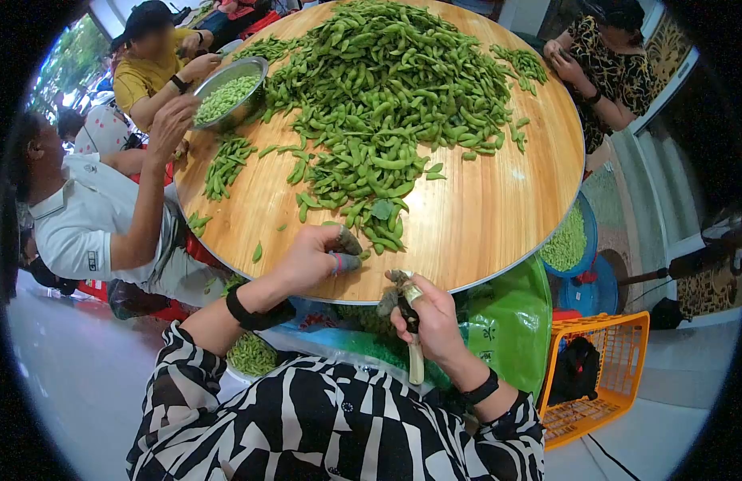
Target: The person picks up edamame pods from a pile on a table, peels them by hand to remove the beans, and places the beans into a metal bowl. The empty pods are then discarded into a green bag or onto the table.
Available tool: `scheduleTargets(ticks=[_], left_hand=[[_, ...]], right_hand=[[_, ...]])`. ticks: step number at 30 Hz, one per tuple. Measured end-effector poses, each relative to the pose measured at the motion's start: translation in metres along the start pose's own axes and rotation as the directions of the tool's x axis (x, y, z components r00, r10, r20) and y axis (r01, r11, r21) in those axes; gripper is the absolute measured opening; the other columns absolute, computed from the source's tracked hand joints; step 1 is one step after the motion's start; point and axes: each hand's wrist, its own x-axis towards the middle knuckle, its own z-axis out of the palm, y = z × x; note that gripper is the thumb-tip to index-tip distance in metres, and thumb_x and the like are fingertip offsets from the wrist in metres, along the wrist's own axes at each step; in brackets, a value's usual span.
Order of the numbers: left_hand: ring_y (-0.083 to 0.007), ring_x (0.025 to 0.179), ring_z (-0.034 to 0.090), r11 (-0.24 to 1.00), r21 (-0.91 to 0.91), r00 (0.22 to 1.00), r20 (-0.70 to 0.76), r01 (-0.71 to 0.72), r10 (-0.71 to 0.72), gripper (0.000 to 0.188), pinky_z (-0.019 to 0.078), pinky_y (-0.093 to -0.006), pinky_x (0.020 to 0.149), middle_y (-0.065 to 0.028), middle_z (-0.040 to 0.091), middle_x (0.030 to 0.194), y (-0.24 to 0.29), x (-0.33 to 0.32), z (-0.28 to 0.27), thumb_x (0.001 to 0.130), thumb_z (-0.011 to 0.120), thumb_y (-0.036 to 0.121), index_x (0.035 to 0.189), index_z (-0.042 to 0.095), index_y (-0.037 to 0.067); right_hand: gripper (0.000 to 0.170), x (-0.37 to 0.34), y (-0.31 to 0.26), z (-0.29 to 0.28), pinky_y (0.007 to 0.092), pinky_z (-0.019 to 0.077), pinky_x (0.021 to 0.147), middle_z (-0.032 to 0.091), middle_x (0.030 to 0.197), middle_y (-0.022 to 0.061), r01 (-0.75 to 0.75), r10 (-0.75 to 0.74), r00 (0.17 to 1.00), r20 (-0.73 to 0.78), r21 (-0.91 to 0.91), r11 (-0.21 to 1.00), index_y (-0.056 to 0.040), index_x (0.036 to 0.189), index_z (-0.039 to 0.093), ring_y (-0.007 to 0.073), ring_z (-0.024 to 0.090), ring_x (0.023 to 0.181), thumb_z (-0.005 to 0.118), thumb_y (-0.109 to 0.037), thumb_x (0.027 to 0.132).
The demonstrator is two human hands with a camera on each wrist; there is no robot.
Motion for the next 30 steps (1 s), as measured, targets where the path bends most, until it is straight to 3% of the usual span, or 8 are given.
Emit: scheduleTargets(ticks=[2,5,19,24,26,27,28,30], left_hand=[[-0.0149,0.070,0.062,0.810,-0.511,0.958,0.154,0.288,-0.244,0.014,0.0489,-0.0271,0.064,-0.0066,0.066,0.080,0.021,-0.006,-0.006,0.078,0.066,0.000,0.092,0.065,0.001],[-0.0085,0.072,0.059,0.691,-0.670,0.963,0.195,0.270,-0.186,0.015,0.0484,-0.0222,0.064,-0.0027,0.064,0.083,0.026,-0.014,0.003,0.079,0.067,-0.002,0.094,0.065,-0.002],[-0.0125,0.082,0.064,0.633,-0.731,0.966,0.157,0.254,-0.206,0.017,0.0538,-0.0265,0.074,-0.0058,0.066,0.091,0.036,-0.026,0.013,0.082,0.065,-0.002,0.099,0.064,-0.002],[-0.0116,0.084,0.063,0.579,-0.757,0.952,0.224,0.304,-0.207,0.016,0.0529,-0.0260,0.075,-0.0048,0.066,0.093,0.029,-0.029,0.011,0.083,0.064,-0.003,0.099,0.063,-0.002],[-0.0148,0.080,0.064,0.803,-0.563,0.979,0.166,0.194,-0.120,0.021,0.0518,-0.0286,0.075,-0.0073,0.066,0.088,0.023,-0.035,0.000,0.078,0.064,-0.004,0.099,0.064,-0.001],[-0.0200,0.078,0.064,0.956,-0.292,0.991,0.135,0.017,0.023,0.017,0.0512,-0.0312,0.073,-0.0112,0.064,0.083,0.024,-0.041,-0.017,0.077,0.063,-0.001,0.094,0.063,-0.001],[-0.0251,0.076,0.064,0.985,0.010,0.974,0.152,-0.173,0.169,0.015,0.0505,-0.0337,0.071,-0.0152,0.063,0.078,0.029,-0.048,-0.040,0.076,0.062,0.003,0.089,0.063,-0.002],[-0.0359,0.076,0.062,0.874,0.403,0.887,0.458,-0.272,0.065,0.013,0.0493,-0.0421,0.068,-0.0200,0.059,0.075,0.035,-0.062,-0.078,0.071,0.060,0.006,0.081,0.059,-0.001]], right_hand=[[0.039,0.001,0.001,0.001,0.0209,0.0330,0.041,0.051,0.062,0.0084,0.008,-0.007,0.999,0.032,-0.038,0.999,-0.0023,0.132,0.045,0.0100,0.041,0.043,0.035,-0.021,0.100],[0.039,0.002,-0.001,0.007,0.0207,0.0331,0.041,0.052,0.062,0.0082,0.035,-0.033,0.998,0.060,-0.035,0.999,-0.0041,0.134,0.043,0.0098,0.042,0.044,0.035,-0.022,0.100],[0.042,0.003,0.000,0.012,0.0200,0.0344,0.042,0.048,0.063,0.0030,0.111,-0.109,0.987,0.115,-0.006,0.994,-0.0014,0.138,0.039,0.0087,0.043,0.047,0.041,-0.019,0.100],[0.040,0.006,0.002,0.009,0.0197,0.0334,0.042,0.050,0.065,0.0027,0.115,-0.101,0.989,0.104,-0.144,0.983,0.0009,0.135,0.042,0.0070,0.044,0.047,0.040,-0.015,0.099],[0.038,0.000,-0.004,0.011,0.0191,0.0332,0.043,0.050,0.070,0.0013,0.088,-0.063,0.986,0.151,-0.162,0.983,-0.0010,0.135,0.044,0.0061,0.044,0.049,0.041,-0.014,0.099],[0.037,-0.003,-0.005,0.012,0.0186,0.0330,0.044,0.050,0.075,0.0000,0.059,-0.025,0.982,0.188,-0.180,0.982,-0.0028,0.134,0.045,0.0053,0.045,0.051,0.042,-0.013,0.099],[0.035,-0.002,-0.001,0.009,0.0185,0.0330,0.045,0.051,0.072,-0.0001,0.073,-0.047,0.990,0.133,-0.205,0.976,-0.0023,0.131,0.049,0.0051,0.045,0.050,0.042,-0.013,0.098],[0.034,-0.002,-0.001,-0.003,0.0187,0.0331,0.045,0.051,0.069,-0.0004,0.084,-0.051,0.991,0.121,-0.281,0.956,-0.0022,0.130,0.050,0.0050,0.045,0.050,0.043,-0.013,0.098]])
